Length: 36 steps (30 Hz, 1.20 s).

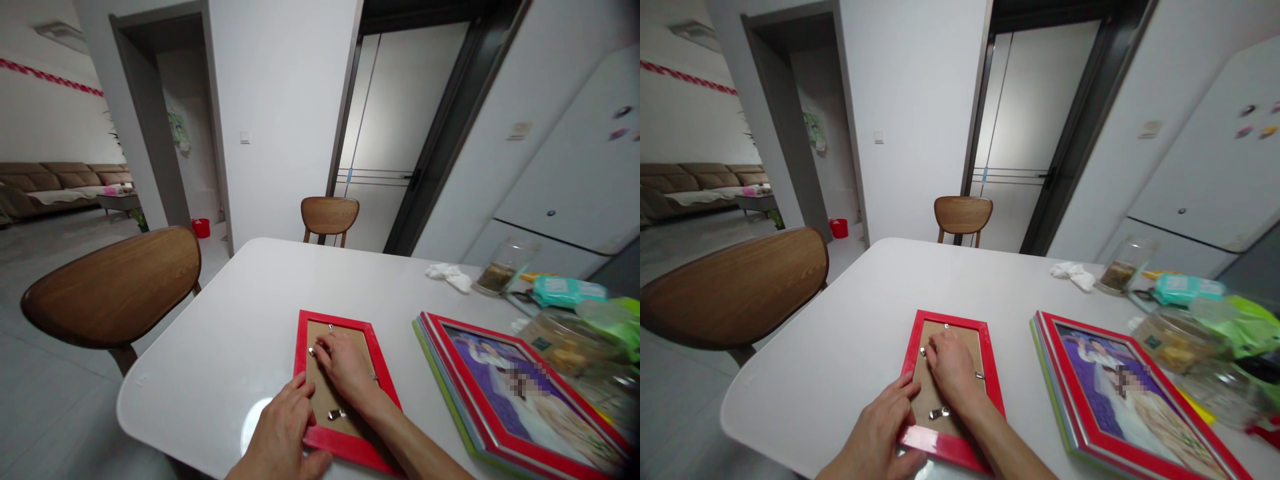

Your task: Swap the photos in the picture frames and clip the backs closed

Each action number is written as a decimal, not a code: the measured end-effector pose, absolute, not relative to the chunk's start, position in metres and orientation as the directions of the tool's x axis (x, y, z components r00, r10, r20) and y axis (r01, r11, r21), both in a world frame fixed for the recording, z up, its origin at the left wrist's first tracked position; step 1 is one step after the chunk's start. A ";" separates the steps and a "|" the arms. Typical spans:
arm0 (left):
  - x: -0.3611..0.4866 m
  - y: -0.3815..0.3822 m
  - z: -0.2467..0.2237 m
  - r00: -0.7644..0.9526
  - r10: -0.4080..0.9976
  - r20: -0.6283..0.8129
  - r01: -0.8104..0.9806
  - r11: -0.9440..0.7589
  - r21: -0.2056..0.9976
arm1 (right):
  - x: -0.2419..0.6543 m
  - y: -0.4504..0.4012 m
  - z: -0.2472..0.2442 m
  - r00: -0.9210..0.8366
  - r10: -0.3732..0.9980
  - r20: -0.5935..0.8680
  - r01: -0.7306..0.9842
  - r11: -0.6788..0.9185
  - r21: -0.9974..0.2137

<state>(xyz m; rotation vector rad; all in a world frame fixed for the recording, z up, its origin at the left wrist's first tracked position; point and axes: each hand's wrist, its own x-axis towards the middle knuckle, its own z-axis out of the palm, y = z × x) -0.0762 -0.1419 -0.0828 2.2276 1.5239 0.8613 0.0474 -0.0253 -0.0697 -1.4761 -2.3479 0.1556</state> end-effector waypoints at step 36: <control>-0.078 -0.145 -0.070 0.283 0.925 0.255 0.716 -0.381 0.585 | 0.130 -0.045 -0.048 -0.422 0.904 0.068 0.864 0.423 -0.272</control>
